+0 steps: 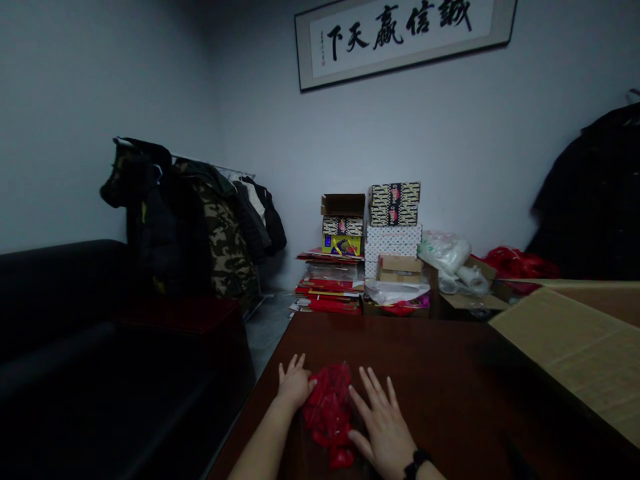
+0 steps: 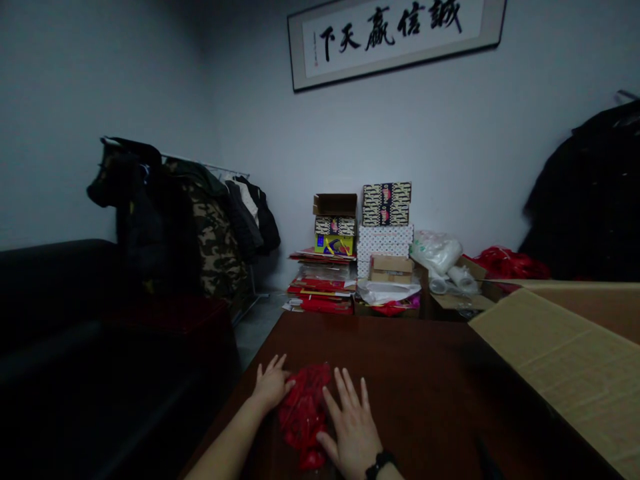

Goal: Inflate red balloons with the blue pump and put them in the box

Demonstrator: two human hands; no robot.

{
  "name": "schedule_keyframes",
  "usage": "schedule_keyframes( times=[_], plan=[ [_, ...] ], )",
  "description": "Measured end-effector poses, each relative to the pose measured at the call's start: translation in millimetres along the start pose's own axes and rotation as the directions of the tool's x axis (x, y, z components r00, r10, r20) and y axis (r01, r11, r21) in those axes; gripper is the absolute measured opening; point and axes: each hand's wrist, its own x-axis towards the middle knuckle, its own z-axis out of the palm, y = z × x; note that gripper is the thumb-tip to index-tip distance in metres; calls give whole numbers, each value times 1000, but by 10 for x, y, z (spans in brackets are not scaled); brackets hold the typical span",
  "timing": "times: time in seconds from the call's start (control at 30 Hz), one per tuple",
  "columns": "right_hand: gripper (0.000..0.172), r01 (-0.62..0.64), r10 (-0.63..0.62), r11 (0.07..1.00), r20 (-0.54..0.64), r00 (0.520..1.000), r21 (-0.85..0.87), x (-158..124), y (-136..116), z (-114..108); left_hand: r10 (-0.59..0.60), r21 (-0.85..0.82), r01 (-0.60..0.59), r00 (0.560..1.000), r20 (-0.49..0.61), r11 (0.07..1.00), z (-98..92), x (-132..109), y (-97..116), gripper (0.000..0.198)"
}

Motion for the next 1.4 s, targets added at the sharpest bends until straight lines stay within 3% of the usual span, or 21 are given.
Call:
schedule_keyframes(
  times=[0.1,0.2,0.27,0.4,0.53,0.63,0.8,1.03,1.17,1.27,1.4],
  plan=[
    [68,7,-7,1000,19,1000,14,5,27,66,24,-24,-26,995,-96,999,18,9,-7,30],
    [71,6,-6,1000,23,1000,18,-30,63,61,62,-55,-76,973,-224,996,-97,-47,49,26],
    [72,15,-15,1000,8,1000,20,-56,82,27,108,-42,-131,929,-353,991,-241,-140,111,27],
    [80,27,-27,1000,18,999,11,-92,72,-56,265,81,-265,794,-548,961,-548,-398,211,34],
    [89,-9,10,1000,55,998,-21,-106,-23,-92,287,130,-262,760,-583,956,-691,-565,189,34],
    [91,-39,41,999,87,995,-33,-128,-129,-99,267,124,-241,767,-584,963,-686,-577,116,35],
    [90,-42,44,999,134,990,-14,-164,-255,-112,129,34,-133,816,-564,991,-660,-483,35,33],
    [85,-52,53,999,92,994,-14,-115,-247,-128,-73,-79,37,841,-536,996,-658,-419,-95,36],
    [83,-52,52,999,98,994,-9,-158,-245,-101,-210,-117,177,889,-407,977,-578,-448,-249,36],
    [83,-45,44,999,106,993,5,-252,-262,-63,-203,-95,182,932,-300,979,-518,-532,-303,36],
    [83,-56,54,998,131,990,10,-413,-306,-41,-114,-31,111,930,-351,993,-446,-768,-246,45]
  ],
)
